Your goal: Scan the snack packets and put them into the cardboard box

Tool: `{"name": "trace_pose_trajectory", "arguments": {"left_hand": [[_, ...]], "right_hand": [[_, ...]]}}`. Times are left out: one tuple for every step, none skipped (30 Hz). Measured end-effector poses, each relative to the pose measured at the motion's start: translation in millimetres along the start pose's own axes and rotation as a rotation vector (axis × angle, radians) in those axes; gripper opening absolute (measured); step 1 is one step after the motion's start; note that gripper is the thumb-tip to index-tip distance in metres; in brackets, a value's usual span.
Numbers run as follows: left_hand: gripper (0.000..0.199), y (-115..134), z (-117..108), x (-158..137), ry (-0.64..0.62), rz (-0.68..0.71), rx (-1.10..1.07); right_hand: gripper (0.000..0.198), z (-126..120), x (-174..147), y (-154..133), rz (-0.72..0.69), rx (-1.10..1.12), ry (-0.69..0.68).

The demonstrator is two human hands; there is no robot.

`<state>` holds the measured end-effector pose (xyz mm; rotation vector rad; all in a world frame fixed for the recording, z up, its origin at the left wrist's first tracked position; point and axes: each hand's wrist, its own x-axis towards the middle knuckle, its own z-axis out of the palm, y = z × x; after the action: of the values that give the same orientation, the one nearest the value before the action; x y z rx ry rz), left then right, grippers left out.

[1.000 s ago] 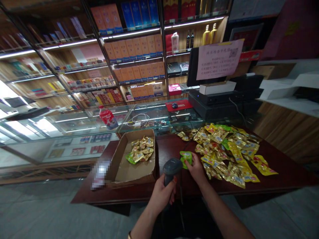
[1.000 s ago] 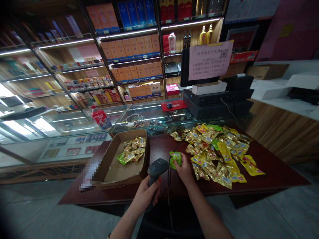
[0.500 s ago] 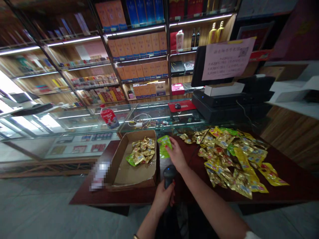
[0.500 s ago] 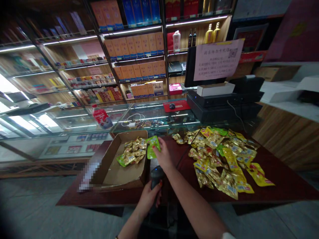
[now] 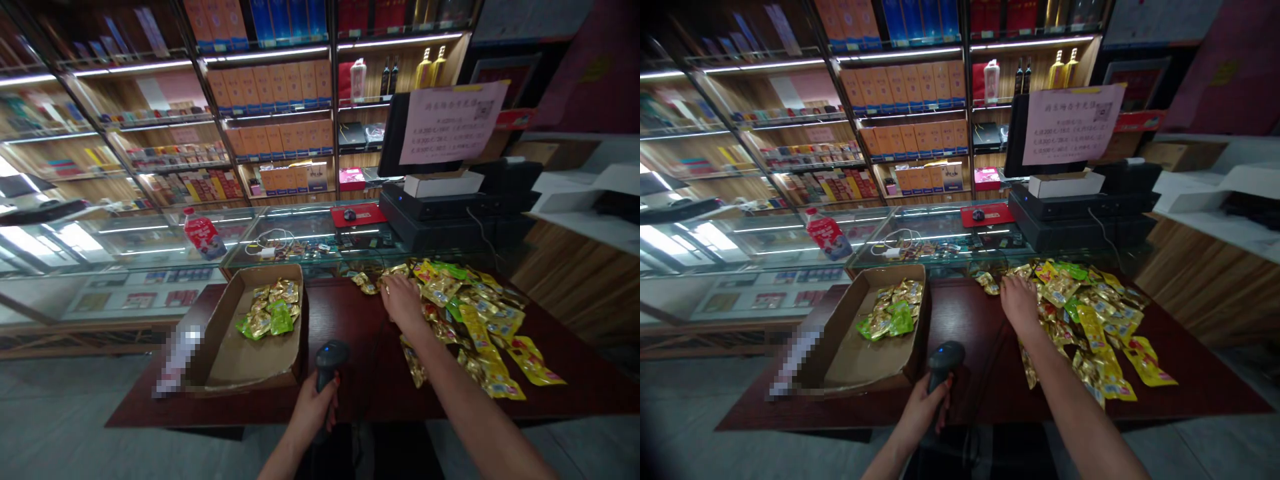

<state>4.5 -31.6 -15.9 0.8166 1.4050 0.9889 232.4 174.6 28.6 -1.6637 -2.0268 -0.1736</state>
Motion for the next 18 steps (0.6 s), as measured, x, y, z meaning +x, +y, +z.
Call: {"name": "trace_pose_trajectory", "arguments": {"left_hand": [[0.070,0,0,0,0.010,0.007,-0.004],[0.070,0,0,0,0.021,0.016,-0.008],[0.070,0,0,-1,0.033,0.025,-0.011],[0.070,0,0,-1,0.044,0.033,-0.013],[0.070,0,0,-1,0.051,0.037,-0.015],[0.070,-1,0,-2,0.055,0.037,-0.015],[0.069,-1,0,-2,0.057,0.033,-0.015],[0.069,-2,0,-2,0.057,0.029,-0.016],[0.069,-2,0,-2,0.054,0.024,-0.018],[0.069,-3,-1,-3,0.050,0.022,-0.022],[0.070,-3,-1,-3,0.049,0.023,-0.027],[0.070,-4,-1,-3,0.049,0.025,-0.032],[0.070,-3,-1,-4,0.049,0.027,-0.035],[0.070,-2,0,-5,0.050,0.026,-0.036],[0.069,0,0,-6,0.051,0.026,-0.035],[0.068,3,1,-9,0.052,0.025,-0.033],[0.067,6,2,-12,0.052,0.028,-0.031],[0.066,10,2,-15,0.053,0.036,-0.029]], "right_hand": [[0.034,4,12,-2,-0.016,-0.069,-0.045],[0.034,9,21,-6,-0.028,-0.122,-0.096],[0.033,14,29,-12,-0.038,-0.156,-0.147],[0.033,19,33,-18,-0.049,-0.171,-0.193],[0.032,24,35,-24,-0.061,-0.172,-0.225],[0.032,29,34,-30,-0.066,-0.168,-0.242],[0.033,33,30,-36,-0.065,-0.164,-0.248],[0.035,36,24,-41,-0.061,-0.164,-0.256],[0.036,38,16,-47,-0.056,-0.164,-0.261],[0.037,39,7,-52,-0.055,-0.162,-0.262],[0.037,39,-3,-57,-0.056,-0.154,-0.258],[0.036,39,-15,-62,-0.057,-0.138,-0.251],[0.034,39,-26,-66,-0.053,-0.109,-0.247],[0.030,39,-37,-69,-0.041,-0.064,-0.248],[0.027,39,-47,-71,-0.021,-0.005,-0.253],[0.027,40,-56,-72,0.003,0.070,-0.256],[0.030,42,-63,-72,0.028,0.162,-0.250],[0.036,44,-69,-71,0.051,0.271,-0.234]]}}
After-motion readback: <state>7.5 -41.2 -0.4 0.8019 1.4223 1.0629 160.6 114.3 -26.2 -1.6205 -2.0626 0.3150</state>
